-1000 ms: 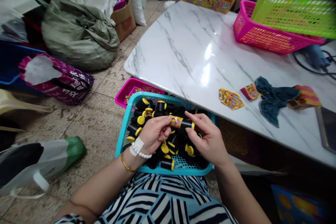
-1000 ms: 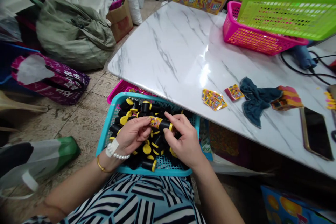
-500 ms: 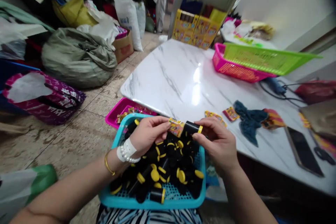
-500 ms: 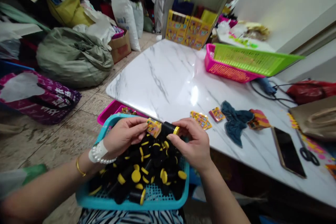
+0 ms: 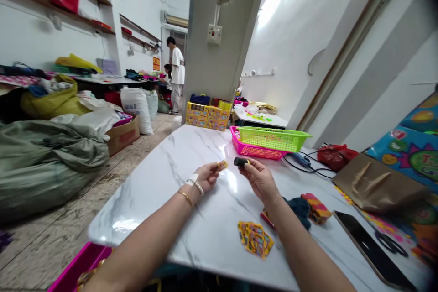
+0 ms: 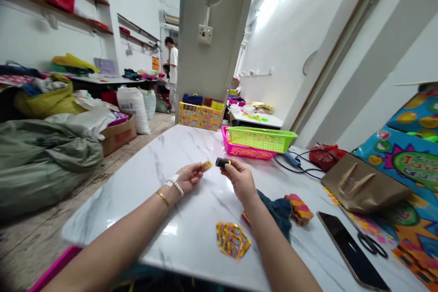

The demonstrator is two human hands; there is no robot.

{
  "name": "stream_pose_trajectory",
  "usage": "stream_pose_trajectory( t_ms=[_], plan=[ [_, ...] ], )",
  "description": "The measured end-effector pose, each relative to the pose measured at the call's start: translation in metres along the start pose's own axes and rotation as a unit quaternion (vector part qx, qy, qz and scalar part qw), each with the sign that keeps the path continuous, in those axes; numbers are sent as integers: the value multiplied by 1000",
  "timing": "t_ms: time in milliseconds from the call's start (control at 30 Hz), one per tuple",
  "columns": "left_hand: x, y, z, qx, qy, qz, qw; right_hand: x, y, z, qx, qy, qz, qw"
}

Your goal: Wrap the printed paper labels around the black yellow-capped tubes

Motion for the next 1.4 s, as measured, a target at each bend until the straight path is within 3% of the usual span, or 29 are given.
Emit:
stream_pose_trajectory(
  t_ms=[100, 233, 667, 933, 1400],
  plan=[
    [-8, 9, 18, -25, 10, -4, 1000, 2, 21, -20, 1, -12, -33, 999],
    [-10, 9, 27, -38, 29, 6, 999, 2, 35, -26, -13, -22, -64, 998],
    [-3, -1, 28, -30, 36, 35, 998, 12, 12, -17, 91, 4, 8, 996],
    [-3, -4, 32, -20, 54, 54, 997, 13, 20, -24, 68, -29, -39, 997],
    [-4, -4, 29, 6, 15, 54, 998, 18, 10, -21, 122, -9, -20, 992]
  ],
)
Point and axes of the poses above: each hand's wrist, its own x-axis away from the middle knuckle, its own y-axis out of the back of the hand, z = x × y, the point moved 10 cm from there along -x, towards the middle knuckle, and after that the axes turned 3 degrees about -x, right-handed, at the moved point
